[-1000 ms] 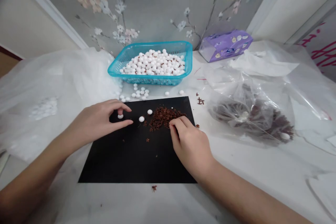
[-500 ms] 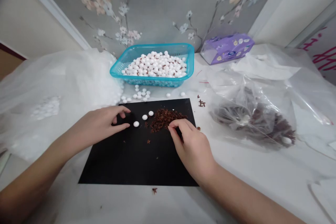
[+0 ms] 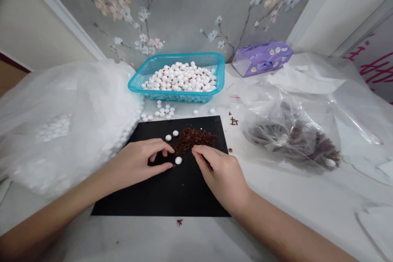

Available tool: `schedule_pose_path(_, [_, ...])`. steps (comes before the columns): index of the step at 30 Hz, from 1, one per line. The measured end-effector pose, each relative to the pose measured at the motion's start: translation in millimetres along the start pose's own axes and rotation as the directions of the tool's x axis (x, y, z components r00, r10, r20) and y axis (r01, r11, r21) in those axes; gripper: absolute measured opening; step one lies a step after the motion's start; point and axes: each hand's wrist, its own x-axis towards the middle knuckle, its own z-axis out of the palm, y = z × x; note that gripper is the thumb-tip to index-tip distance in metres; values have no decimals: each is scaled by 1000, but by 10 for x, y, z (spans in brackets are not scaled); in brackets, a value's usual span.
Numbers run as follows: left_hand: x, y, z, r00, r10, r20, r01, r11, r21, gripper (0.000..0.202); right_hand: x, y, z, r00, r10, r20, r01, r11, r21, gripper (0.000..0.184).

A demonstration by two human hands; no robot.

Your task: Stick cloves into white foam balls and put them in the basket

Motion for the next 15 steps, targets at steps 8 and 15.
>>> schedule_pose_path(8, [-35, 153, 293, 978, 172, -120, -178, 983, -46, 29, 48, -16, -6, 993, 53, 103, -63, 993, 96, 15])
schedule_pose_path(15, [-12, 128, 468, 946, 225, -232, -237, 971, -24, 23, 49, -50, -6, 970, 159, 183, -202, 948, 245, 10])
